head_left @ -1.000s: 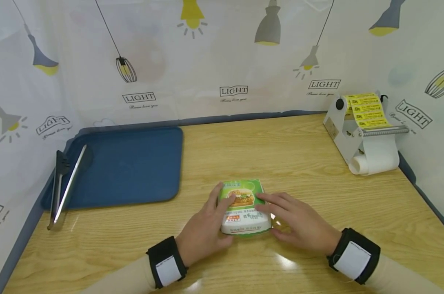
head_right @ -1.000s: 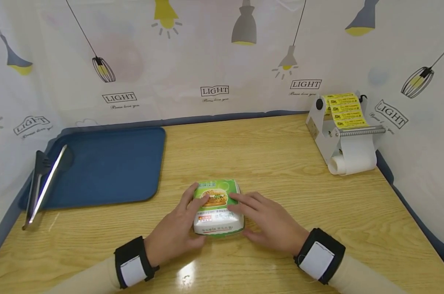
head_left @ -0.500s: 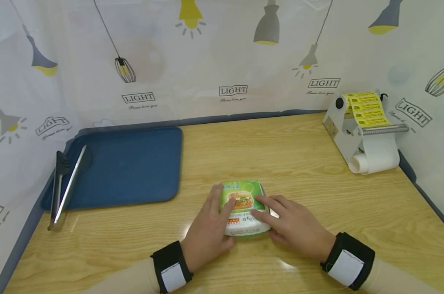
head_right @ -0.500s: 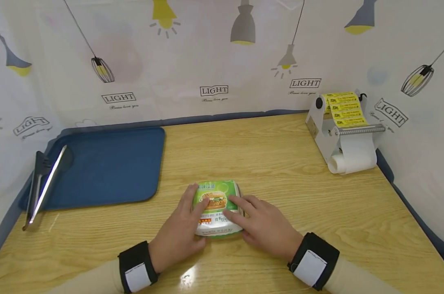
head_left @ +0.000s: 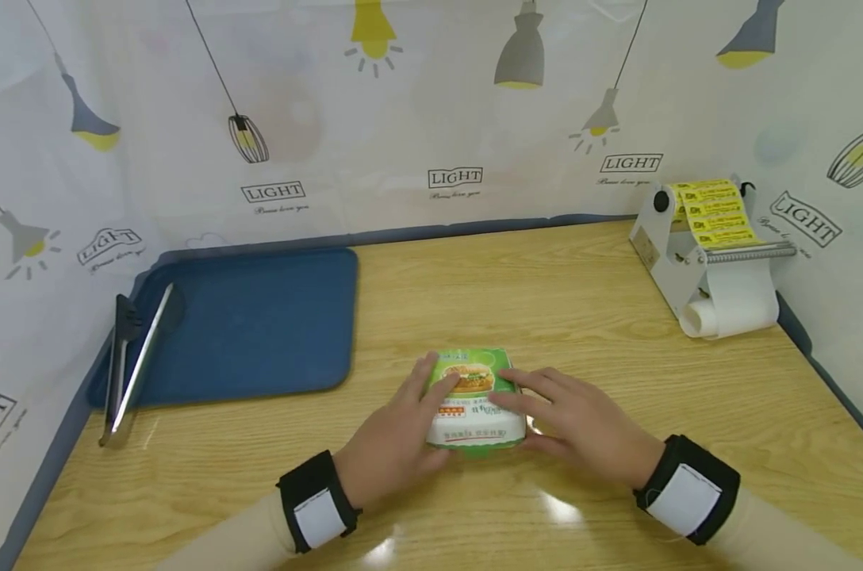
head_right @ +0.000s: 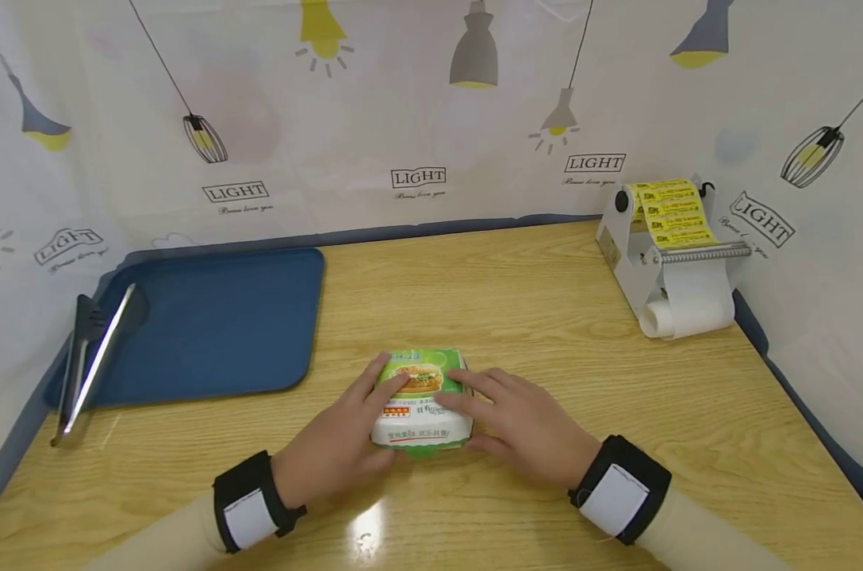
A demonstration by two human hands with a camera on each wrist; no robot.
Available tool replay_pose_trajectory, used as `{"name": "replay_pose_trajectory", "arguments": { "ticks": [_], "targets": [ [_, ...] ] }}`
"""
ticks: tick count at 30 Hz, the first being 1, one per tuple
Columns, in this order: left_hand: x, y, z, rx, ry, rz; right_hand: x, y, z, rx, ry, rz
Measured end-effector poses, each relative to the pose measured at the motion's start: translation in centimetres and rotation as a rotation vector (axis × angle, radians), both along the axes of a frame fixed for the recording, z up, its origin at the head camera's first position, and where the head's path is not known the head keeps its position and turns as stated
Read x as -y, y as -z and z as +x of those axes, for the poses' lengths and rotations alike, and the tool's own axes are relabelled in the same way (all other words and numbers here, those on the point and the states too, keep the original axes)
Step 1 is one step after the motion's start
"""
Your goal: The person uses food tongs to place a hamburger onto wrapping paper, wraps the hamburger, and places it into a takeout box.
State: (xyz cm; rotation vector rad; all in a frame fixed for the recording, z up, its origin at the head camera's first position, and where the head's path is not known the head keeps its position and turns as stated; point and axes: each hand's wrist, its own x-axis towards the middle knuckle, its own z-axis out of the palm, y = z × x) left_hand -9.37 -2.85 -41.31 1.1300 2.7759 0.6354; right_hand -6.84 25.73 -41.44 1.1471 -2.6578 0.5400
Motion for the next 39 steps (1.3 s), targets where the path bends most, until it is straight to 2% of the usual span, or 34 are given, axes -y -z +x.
{"name": "replay_pose_trajectory", "arguments": {
  "ticks": [3,7,10,13,15,18,23,33,39],
  "targets": [
    [0.4,-0.9,-0.5,0.061,0.039,0.061,-0.4,-0.4,-0.4,0.052,-0.033,-0.087],
    [0.8,-1.7,-0.9,0.121,0.079,0.134,-0.7,-1.1,-0.8,0.198,-0.047,-0.19],
    [0.8,-1.9,-0.9,0.132,0.09,0.155,-0.7,-1.6,-0.9,0.298,-0.018,-0.24],
    [0.7,-2.0,-0.9,0.134,0.088,0.15,0.1,-2.2,-0.8,0.313,0.036,-0.268],
    [0.7,-2.0,-0.8,0.136,0.082,0.145,1.0,-2.7,-0.6,0.272,0.06,-0.283],
    [0.8,-2.0,-0.7,0.139,0.075,0.138,2.5,-3.1,-0.5,0.159,0.06,-0.314],
    [0.7,-1.9,-0.9,0.155,0.082,0.145,3.9,-3.1,-0.1,-0.004,0.094,-0.321],
    [0.7,-1.5,-1.0,0.151,0.072,0.169,4.6,-2.1,0.1,-0.187,0.144,-0.317],
    [0.5,-1.3,-1.0,0.144,0.07,0.177,5.1,-1.9,0.4,-0.221,0.183,-0.315]
  ]
}}
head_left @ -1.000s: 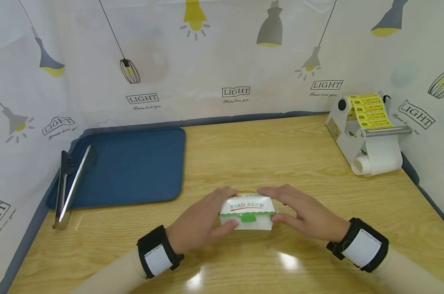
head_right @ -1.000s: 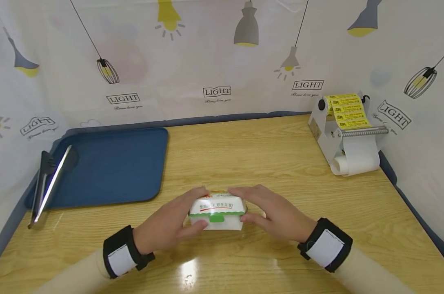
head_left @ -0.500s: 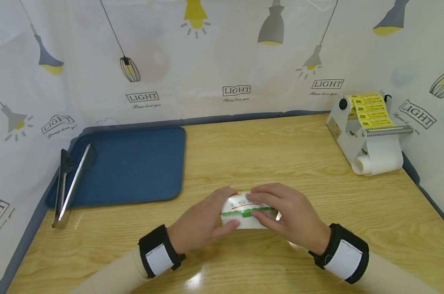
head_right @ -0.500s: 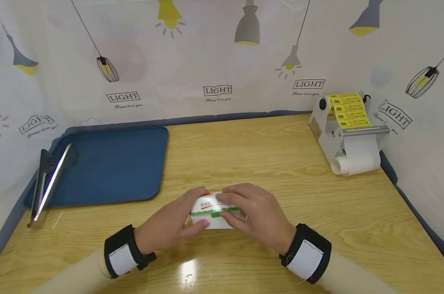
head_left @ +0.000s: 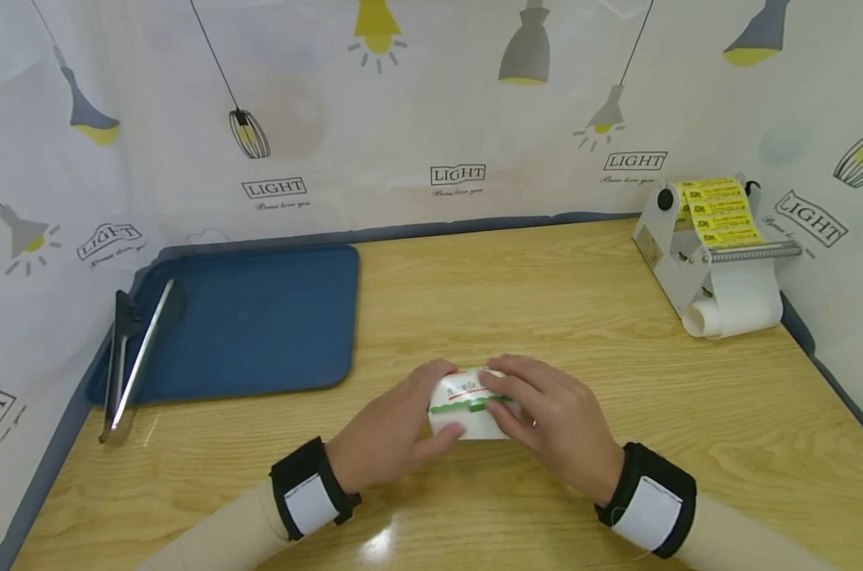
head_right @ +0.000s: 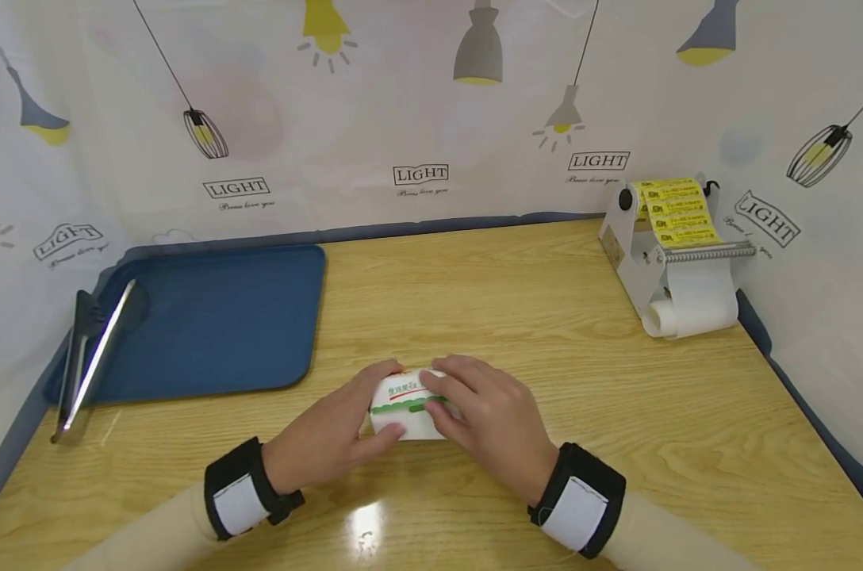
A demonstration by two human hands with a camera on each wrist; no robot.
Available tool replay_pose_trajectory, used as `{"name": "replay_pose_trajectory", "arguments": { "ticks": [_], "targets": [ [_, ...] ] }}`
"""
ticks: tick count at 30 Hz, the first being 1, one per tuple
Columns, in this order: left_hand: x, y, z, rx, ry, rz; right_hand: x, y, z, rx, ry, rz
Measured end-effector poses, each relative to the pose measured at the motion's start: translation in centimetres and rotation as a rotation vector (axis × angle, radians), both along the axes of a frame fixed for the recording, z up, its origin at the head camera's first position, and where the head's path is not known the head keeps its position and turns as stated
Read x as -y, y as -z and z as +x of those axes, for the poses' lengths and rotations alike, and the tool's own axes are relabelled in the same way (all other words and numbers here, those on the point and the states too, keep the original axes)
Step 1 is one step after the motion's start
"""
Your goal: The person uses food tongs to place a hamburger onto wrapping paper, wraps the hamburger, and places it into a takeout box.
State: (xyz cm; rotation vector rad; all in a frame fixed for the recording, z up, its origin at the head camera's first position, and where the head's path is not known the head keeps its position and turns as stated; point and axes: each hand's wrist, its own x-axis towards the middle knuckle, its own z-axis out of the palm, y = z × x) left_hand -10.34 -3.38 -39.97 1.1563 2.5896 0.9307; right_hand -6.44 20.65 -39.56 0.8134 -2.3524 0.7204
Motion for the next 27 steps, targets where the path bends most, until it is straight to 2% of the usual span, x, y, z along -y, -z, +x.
{"name": "replay_pose_trajectory", "arguments": {
  "ticks": [4,11,18,22,27],
  "targets": [
    [-0.06,0.03,0.0,0.0,-0.006,0.003,0.16,-0.03,0.14,0.023,0.021,0.006],
    [-0.18,-0.11,0.12,0.02,-0.027,-0.007,0.32,0.13,-0.04,-0.047,0.019,0.009],
    [-0.17,-0.06,0.12,0.033,-0.03,0.001,0.28,0.22,-0.03,-0.058,0.022,0.034],
    [-0.2,-0.02,0.1,0.027,-0.032,-0.001,0.17,0.18,0.0,-0.036,0.021,0.037],
    [-0.22,0.08,0.17,0.004,-0.034,0.001,0.15,-0.03,0.07,0.042,0.031,0.014]
  ]
}}
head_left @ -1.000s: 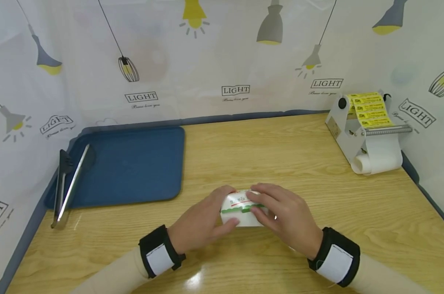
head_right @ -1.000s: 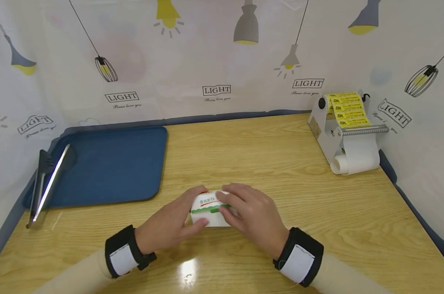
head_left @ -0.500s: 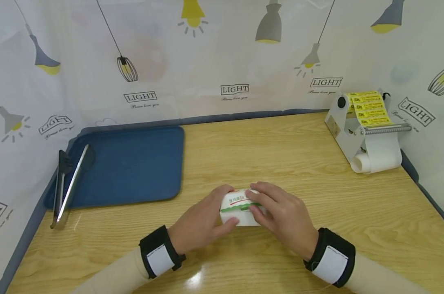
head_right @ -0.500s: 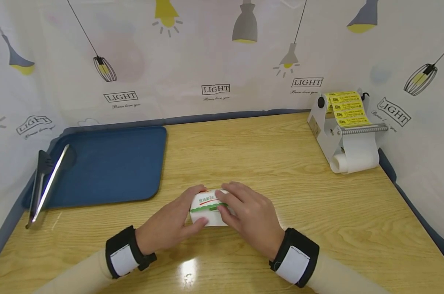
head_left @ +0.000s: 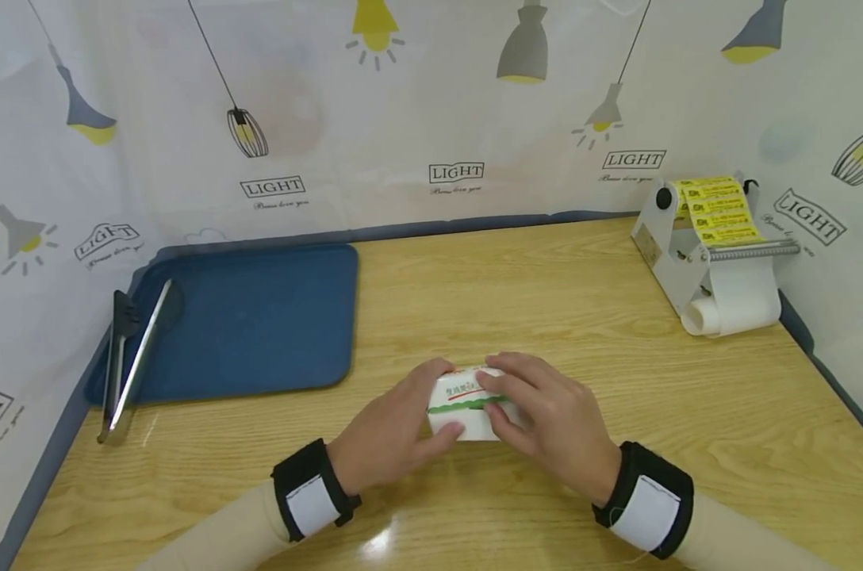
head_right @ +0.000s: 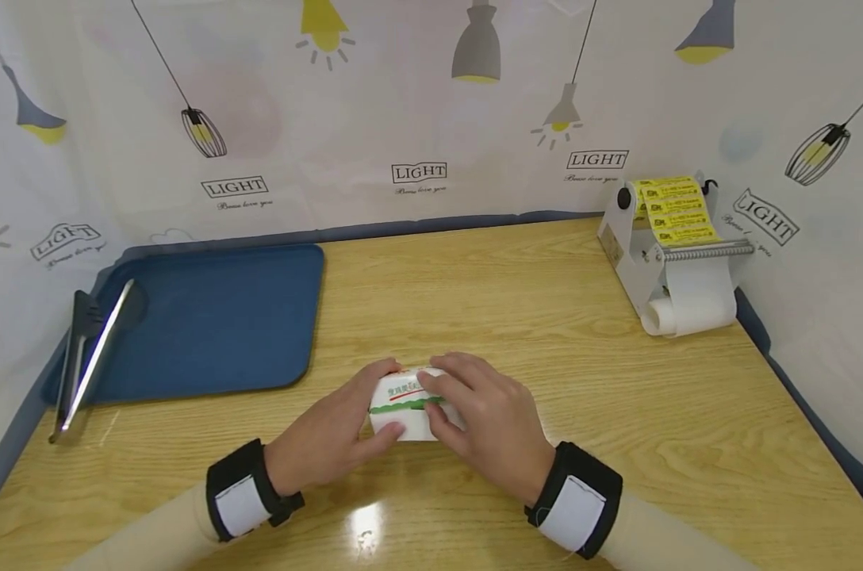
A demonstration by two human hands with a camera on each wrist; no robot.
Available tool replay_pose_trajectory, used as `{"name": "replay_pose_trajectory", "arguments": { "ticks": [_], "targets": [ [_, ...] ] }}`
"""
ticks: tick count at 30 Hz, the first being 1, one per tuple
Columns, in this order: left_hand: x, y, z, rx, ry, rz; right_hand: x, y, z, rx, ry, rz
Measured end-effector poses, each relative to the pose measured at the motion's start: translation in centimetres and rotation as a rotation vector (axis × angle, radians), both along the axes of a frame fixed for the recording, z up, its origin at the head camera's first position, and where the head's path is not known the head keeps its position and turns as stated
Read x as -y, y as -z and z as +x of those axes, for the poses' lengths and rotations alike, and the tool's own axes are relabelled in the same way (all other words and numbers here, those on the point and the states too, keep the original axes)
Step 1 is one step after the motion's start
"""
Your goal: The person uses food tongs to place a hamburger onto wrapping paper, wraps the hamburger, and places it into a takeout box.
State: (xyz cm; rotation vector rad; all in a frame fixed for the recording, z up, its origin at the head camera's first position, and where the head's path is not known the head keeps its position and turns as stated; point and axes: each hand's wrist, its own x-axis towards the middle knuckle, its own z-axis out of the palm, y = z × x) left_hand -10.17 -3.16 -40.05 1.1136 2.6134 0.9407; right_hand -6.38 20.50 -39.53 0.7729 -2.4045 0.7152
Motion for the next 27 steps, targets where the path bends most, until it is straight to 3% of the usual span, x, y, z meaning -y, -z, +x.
{"name": "replay_pose_trajectory", "arguments": {
  "ticks": [6,10,15,18,21,23,27],
  "targets": [
    [-0.5,0.2,-0.4,-0.124,0.036,0.049,-0.1,-0.1,-0.1,0.049,-0.001,-0.062],
    [-0.8,0.3,-0.5,-0.187,0.032,0.063,-0.7,0.0,-0.3,0.087,-0.056,-0.068],
    [-0.6,0.5,-0.4,-0.19,-0.002,0.05,-2.7,0.2,-0.4,0.263,-0.159,-0.084],
    [-0.6,0.6,-0.5,-0.19,-0.002,0.05,-3.6,0.4,-0.3,0.397,-0.198,-0.156],
    [-0.6,0.6,-0.5,-0.185,-0.003,0.051,-3.8,0.7,-0.3,0.47,-0.227,-0.25],
    [-0.7,0.5,-0.5,-0.178,-0.002,0.053,-3.8,0.8,-0.4,0.469,-0.236,-0.299],
    [-0.7,0.6,-0.4,-0.184,0.001,0.055,-3.4,0.8,-0.8,0.36,-0.237,-0.289]
  ]
}}
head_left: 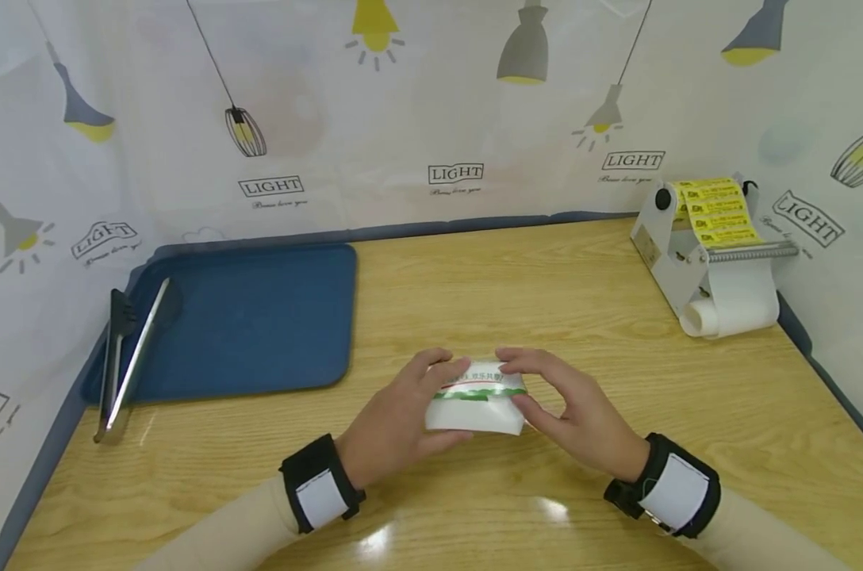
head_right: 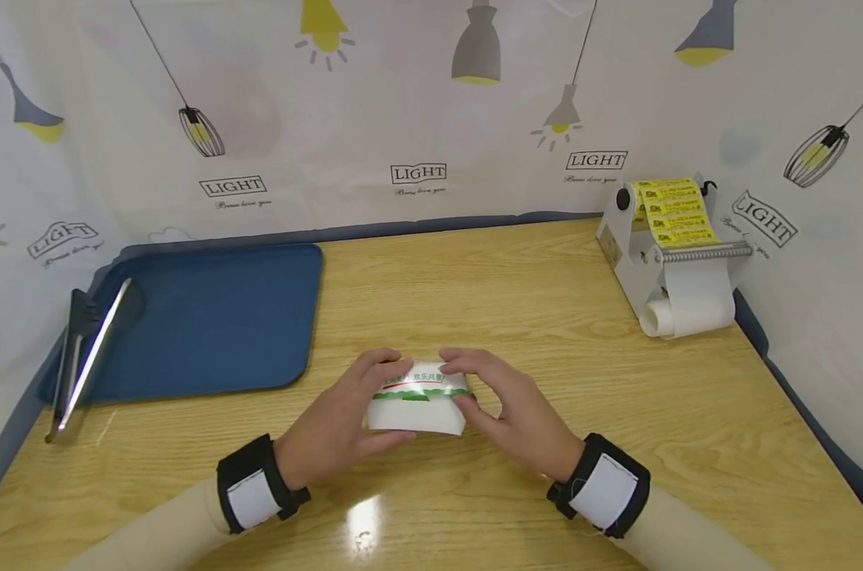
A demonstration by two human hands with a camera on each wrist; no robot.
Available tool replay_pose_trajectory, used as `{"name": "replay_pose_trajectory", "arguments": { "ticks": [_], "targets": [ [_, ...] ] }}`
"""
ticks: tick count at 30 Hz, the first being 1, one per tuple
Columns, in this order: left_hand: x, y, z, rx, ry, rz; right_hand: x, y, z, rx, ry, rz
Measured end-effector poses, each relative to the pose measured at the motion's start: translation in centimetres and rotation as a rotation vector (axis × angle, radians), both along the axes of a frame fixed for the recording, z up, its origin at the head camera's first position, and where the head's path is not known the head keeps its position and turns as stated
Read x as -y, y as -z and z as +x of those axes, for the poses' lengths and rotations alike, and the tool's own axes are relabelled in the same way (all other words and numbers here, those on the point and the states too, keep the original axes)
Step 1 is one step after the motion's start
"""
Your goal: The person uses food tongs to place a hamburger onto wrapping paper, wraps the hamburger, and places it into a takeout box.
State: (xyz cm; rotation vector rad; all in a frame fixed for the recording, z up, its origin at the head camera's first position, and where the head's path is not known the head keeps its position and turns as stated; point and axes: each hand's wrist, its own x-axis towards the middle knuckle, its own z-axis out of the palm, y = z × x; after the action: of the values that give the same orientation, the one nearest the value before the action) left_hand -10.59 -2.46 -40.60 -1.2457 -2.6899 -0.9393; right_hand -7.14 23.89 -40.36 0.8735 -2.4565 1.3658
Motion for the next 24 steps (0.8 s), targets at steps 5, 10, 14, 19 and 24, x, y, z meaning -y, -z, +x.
{"name": "replay_pose_trajectory", "arguments": {
  "ticks": [5,10,14,19,24],
  "targets": [
    [0.1,0.02,-0.03,-0.031,0.009,0.004,0.27,-0.12,-0.31,-0.135,-0.005,0.055],
    [0.1,-0.06,-0.02,-0.042,0.002,0.006,0.17,-0.01,-0.29,-0.265,-0.001,0.199],
    [0.03,-0.06,0.03,-0.048,-0.001,0.027,0.33,0.2,-0.29,-0.409,0.017,0.329],
    [-0.01,-0.06,-0.01,-0.034,0.015,0.04,0.47,0.05,-0.24,-0.417,0.009,0.328],
    [-0.06,0.07,-0.03,-0.061,0.026,0.074,0.39,-0.24,-0.41,-0.378,-0.013,0.362]
  ]
}}
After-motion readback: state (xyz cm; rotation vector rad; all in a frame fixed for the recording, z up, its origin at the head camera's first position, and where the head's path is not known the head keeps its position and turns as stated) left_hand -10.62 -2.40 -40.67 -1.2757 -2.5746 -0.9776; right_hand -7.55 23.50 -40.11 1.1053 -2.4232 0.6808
